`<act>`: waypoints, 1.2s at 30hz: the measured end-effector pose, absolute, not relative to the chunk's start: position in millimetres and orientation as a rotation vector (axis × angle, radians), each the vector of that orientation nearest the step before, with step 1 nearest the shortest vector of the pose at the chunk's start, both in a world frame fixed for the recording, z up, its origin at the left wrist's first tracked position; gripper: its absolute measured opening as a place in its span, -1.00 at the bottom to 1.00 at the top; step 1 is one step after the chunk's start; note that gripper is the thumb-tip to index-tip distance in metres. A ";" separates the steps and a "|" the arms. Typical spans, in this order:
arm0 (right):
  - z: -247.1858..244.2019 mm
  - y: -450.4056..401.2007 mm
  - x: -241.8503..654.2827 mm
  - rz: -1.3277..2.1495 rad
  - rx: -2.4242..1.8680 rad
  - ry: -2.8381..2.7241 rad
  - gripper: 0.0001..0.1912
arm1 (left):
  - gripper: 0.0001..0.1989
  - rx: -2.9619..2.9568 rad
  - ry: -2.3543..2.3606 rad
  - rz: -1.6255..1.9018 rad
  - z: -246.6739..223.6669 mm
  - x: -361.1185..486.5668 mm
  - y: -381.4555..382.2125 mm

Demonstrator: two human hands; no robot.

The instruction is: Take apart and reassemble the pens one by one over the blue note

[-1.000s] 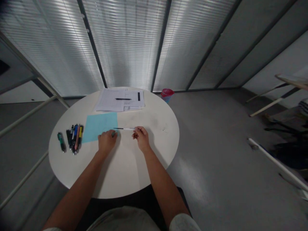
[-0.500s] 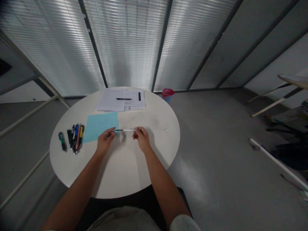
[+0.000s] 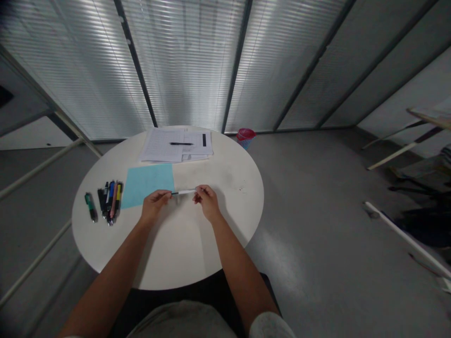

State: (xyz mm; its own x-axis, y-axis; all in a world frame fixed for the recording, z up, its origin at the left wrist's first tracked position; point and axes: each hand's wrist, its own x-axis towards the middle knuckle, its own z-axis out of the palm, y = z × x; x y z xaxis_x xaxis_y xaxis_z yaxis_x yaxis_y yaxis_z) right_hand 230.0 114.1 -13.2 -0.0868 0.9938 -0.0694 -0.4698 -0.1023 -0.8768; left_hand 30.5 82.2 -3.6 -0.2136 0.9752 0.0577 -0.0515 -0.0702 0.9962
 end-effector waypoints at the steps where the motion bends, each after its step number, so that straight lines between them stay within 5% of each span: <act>1: -13.1 114.2 230.3 1.519 -0.861 -0.828 -0.75 | -0.75 1.098 1.288 1.454 -5.1 29.9 82.9; 15: -7.8 112.3 232.3 1.474 -0.852 -0.733 -0.67 | -0.70 0.691 1.076 1.634 -6.3 24.4 91.5; 36: -19.6 103.0 228.5 0.893 -1.212 -1.180 -0.73 | -0.71 0.853 1.221 1.565 -18.2 25.4 96.1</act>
